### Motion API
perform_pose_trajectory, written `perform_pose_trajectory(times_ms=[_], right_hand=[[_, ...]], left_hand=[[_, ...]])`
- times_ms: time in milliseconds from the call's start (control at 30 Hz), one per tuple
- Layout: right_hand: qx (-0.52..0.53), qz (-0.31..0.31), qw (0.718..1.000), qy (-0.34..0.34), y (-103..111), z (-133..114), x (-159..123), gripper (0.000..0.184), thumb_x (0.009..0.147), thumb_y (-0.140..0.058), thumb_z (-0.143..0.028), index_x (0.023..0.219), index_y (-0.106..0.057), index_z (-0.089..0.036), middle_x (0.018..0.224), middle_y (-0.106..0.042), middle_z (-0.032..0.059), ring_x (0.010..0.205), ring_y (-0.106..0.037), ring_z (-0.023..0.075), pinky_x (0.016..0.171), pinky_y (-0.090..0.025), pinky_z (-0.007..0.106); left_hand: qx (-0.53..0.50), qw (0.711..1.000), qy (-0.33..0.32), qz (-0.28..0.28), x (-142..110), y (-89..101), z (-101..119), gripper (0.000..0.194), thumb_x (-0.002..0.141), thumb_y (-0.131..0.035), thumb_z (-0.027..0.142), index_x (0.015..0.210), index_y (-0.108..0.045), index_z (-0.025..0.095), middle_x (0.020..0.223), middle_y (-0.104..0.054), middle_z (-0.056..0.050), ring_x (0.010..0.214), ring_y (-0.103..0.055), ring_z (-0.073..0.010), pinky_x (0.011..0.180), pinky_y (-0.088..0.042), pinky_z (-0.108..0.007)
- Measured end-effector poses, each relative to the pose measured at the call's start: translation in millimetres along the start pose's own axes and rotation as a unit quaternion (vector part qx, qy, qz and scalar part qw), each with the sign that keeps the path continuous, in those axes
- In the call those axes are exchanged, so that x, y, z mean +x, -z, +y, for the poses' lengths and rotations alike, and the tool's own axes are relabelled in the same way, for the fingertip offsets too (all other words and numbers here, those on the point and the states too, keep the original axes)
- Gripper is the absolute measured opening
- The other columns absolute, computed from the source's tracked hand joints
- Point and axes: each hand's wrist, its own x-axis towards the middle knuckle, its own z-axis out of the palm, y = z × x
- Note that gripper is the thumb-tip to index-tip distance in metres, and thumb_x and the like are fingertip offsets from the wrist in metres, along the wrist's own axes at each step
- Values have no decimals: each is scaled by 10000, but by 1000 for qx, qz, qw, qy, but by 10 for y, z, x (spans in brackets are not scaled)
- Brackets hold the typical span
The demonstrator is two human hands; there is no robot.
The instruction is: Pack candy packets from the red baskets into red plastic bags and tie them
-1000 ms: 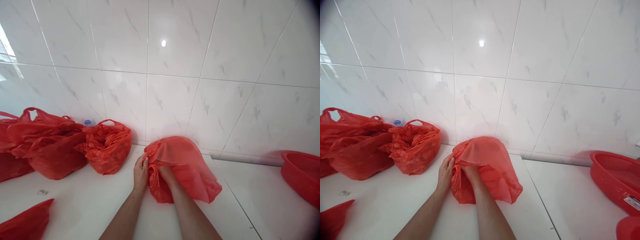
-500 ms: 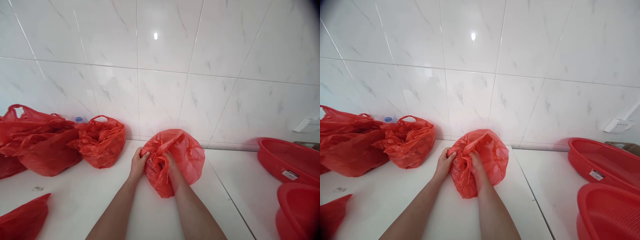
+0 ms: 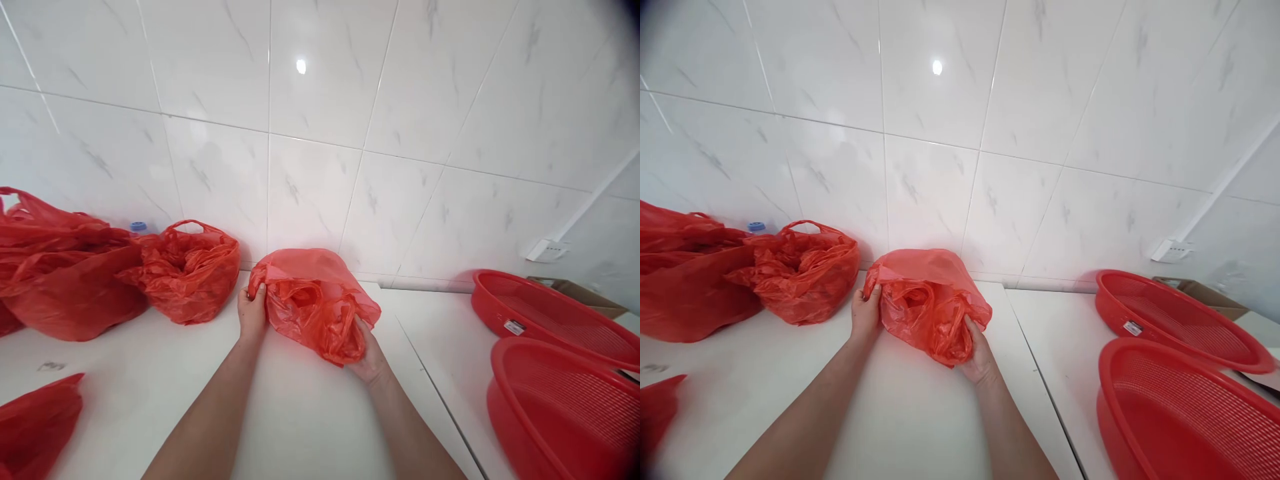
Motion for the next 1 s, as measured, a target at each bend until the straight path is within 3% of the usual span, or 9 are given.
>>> perform_pose_trajectory(times_ms=[233, 367, 533, 600, 700, 767, 833, 933, 1000], right_hand=[[-24, 78, 997, -12, 235, 23, -565, 283, 817, -485, -463, 849, -631, -222, 912, -699, 45, 827, -647, 210, 718, -506, 336], [-13, 65, 998, -6, 340, -12, -739, 261, 764, -502, -353, 937, -642, -217, 964, -698, 53, 885, -642, 220, 729, -502, 340], [-17, 17, 1000, 5, 336, -100, -772, 364, 665, -533, -200, 1010, -650, -211, 1013, -690, 42, 910, -631, 202, 780, -490, 337], [-29, -6, 1000, 6, 319, -121, -767, 391, 630, -535, -151, 997, -658, -204, 1025, -690, 43, 933, -625, 202, 814, -481, 347], [-43, -20, 999, 9, 294, -132, -776, 368, 602, -537, -119, 939, -672, -183, 1066, -683, 58, 983, -614, 225, 854, -470, 379], [-49, -26, 998, 8, 269, -132, -795, 284, 602, -556, -113, 855, -668, -175, 1082, -680, 68, 992, -617, 240, 851, -474, 389], [-51, -40, 998, 1, 235, -127, -819, 156, 610, -582, -115, 746, -634, -172, 1075, -685, 74, 980, -628, 245, 828, -484, 385], [-33, -50, 998, -20, 184, -101, -847, 89, 620, -619, -128, 692, -600, -176, 1010, -702, 62, 893, -657, 223, 776, -503, 353], [-19, -39, 999, -28, 160, -72, -844, 107, 626, -628, -141, 725, -617, -179, 941, -708, 44, 828, -661, 196, 759, -509, 329]], left_hand=[[27, 999, -24, 13, -61, 51, 141, 739, 867, -487, 486, 1461, -158, 195, 1425, -391, -185, 1281, -441, -233, 1028, -386, -376], [61, 993, -90, 38, -129, 88, 181, 725, 896, -410, 498, 1462, -161, 119, 1504, -235, -207, 1390, -260, -250, 1125, -231, -417], [118, 971, -193, 77, -448, 217, 370, 734, 859, -467, 515, 1404, -291, 57, 1459, -285, -227, 1388, -210, -281, 1155, -100, -443], [150, 951, -268, 28, -692, 298, 519, 693, 844, -496, 509, 1385, -341, 105, 1461, -306, -199, 1388, -221, -291, 1153, -108, -464], [184, 908, -353, -131, -1128, 407, 728, 672, 782, -597, 481, 1348, -402, 177, 1480, -302, -160, 1383, -247, -324, 1132, -173, -516], [197, 886, -329, -260, -1397, 456, 804, 614, 773, -620, 440, 1315, -451, 208, 1441, -379, -150, 1352, -318, -324, 1099, -261, -526], [209, 873, -279, -341, -1598, 481, 823, 635, 793, -603, 411, 1366, -407, 221, 1444, -382, -150, 1348, -336, -313, 1077, -309, -517], [211, 875, -209, -383, -1749, 477, 817, 775, 779, -625, 404, 1450, -279, 227, 1480, -339, -146, 1367, -313, -305, 1087, -305, -510], [182, 883, -162, -402, -1779, 455, 833, 803, 736, -675, 400, 1436, -318, 234, 1441, -409, -140, 1329, -378, -308, 1069, -339, -497]])
